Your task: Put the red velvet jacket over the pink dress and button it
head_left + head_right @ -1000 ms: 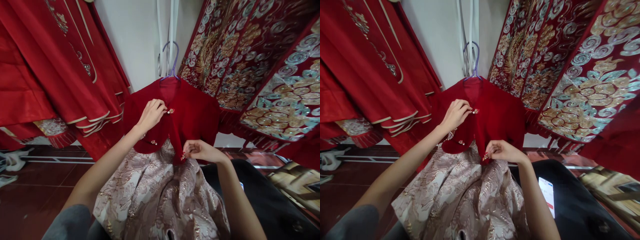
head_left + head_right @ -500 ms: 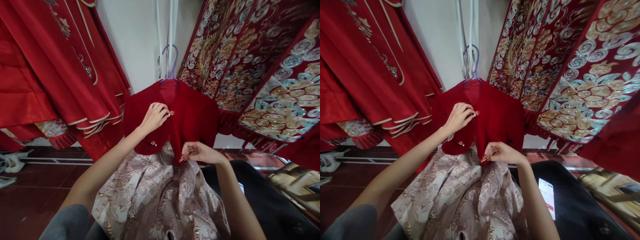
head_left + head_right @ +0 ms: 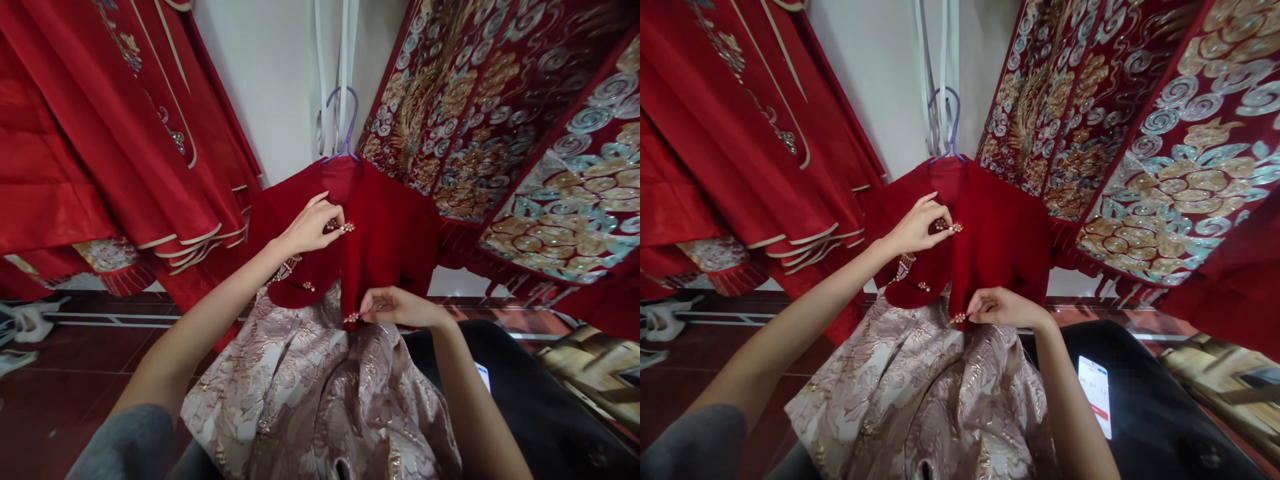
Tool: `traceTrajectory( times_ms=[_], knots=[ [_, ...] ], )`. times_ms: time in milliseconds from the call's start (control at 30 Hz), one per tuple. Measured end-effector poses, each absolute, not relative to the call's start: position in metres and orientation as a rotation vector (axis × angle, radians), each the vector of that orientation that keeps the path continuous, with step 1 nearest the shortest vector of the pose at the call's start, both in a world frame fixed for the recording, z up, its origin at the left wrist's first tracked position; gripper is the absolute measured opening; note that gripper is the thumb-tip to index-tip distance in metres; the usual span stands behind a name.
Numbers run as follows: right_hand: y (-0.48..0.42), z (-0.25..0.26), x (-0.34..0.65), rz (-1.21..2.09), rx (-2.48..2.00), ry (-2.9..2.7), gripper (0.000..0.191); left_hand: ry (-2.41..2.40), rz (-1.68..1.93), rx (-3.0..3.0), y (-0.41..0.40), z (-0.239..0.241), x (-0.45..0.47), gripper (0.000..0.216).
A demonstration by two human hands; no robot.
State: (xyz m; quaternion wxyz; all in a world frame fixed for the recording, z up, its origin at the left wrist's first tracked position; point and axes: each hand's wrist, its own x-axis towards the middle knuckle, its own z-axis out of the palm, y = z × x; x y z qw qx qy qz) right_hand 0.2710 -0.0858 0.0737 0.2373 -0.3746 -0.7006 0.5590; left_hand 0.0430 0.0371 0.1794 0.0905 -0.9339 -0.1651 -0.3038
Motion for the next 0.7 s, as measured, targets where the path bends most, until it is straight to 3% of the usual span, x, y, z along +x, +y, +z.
traceTrajectory(
  times_ms=[700],
  knots=[
    [-0.098,0.079,0.272,1.294,-1.14,-1.964,0.027,-0.646,-0.877,-2.704,0.006,0.178,0.045,0.021]
  ],
)
